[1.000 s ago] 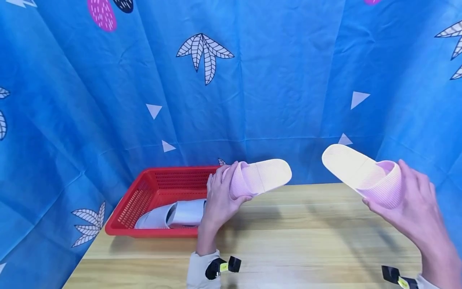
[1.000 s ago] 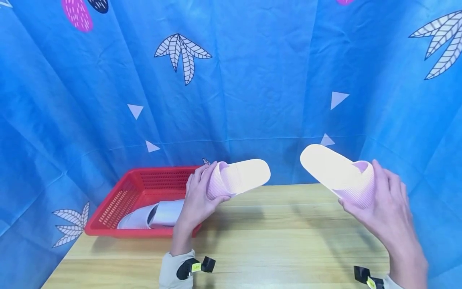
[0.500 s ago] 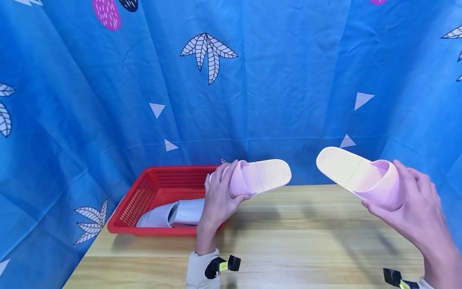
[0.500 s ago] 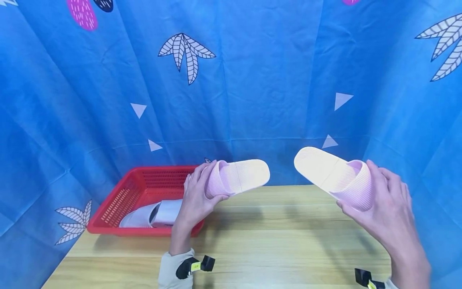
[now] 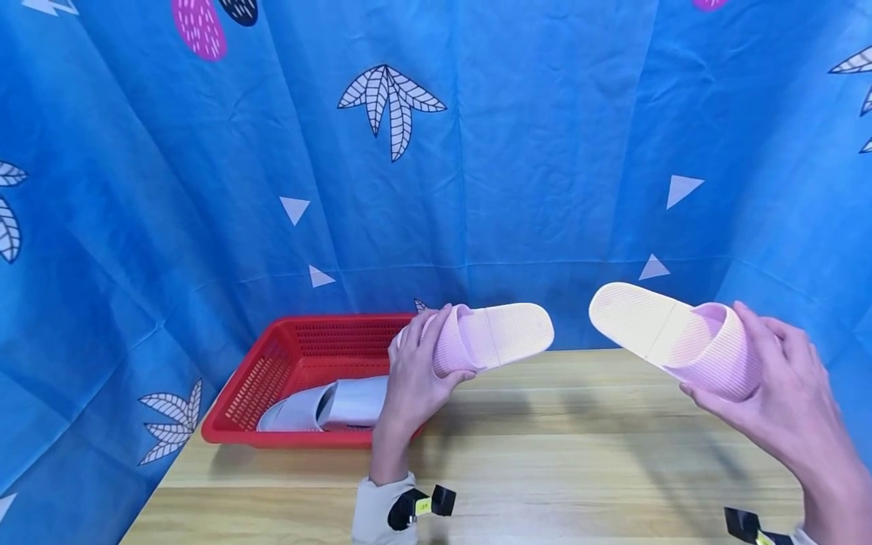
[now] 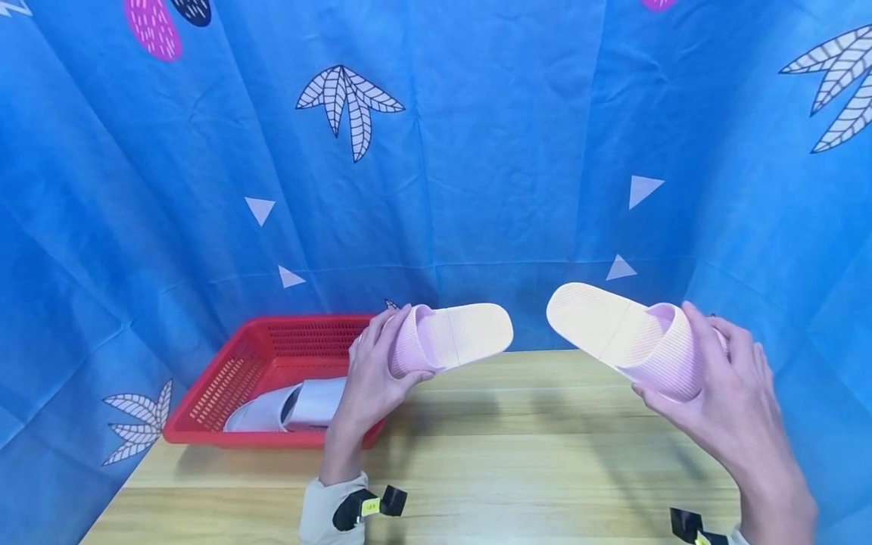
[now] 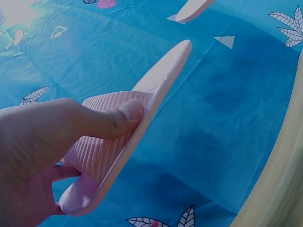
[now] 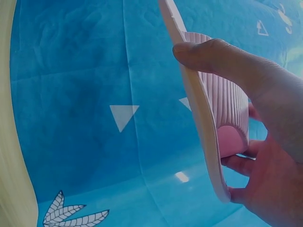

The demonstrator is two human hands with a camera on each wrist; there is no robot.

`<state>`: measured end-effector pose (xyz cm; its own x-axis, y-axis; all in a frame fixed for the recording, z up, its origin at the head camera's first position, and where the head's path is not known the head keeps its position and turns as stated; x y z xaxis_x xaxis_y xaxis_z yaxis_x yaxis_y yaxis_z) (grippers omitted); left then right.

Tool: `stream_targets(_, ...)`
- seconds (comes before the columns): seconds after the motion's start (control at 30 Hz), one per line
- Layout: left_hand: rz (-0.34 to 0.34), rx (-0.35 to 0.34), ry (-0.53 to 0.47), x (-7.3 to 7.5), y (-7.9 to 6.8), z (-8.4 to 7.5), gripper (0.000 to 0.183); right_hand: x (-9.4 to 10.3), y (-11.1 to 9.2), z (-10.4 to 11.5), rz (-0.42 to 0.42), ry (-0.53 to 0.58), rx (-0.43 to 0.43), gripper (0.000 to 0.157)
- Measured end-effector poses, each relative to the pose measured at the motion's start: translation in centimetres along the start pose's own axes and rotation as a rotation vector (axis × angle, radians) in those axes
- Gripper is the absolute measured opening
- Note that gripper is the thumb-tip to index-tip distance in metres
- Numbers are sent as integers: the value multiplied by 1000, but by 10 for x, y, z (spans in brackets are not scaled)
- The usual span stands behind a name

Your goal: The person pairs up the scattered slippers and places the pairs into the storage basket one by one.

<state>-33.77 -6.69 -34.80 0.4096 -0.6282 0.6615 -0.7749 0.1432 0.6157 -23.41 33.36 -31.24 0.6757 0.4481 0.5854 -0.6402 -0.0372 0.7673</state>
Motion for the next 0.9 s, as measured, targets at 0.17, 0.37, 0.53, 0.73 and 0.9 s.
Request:
stream_targets(0.17,5,-7,-7,-2,-1,-3,104,-1,1,1,19,13,-1,122)
stream_targets(0.37,10,-17,-10,-4,-2,-6,105,-3,1,5,43,21,17,121)
stream_targets(0.53,25,-7,-12,-6,-3,-7,105,-3,0,7,56,11,30,120)
stream_targets(0.73,33,-13,-15,-8,-2,-12,105,-3,-1,9,74,17,33,120)
stream_targets(0.9,35,-23,-8,-10,-2,-16,105,-4,0,11,91,1,46,121)
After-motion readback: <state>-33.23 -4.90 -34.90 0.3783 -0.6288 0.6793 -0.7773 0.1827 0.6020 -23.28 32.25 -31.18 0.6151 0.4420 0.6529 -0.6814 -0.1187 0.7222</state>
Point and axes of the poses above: each hand's wrist, its own y-axis towards the middle knuckle, its own x-axis out of the back of the hand, z = x × y, the point moved 9 cm from there along y, towards the middle knuckle, and after that the axes turned 7 degrees about x, right-handed, at the moved point
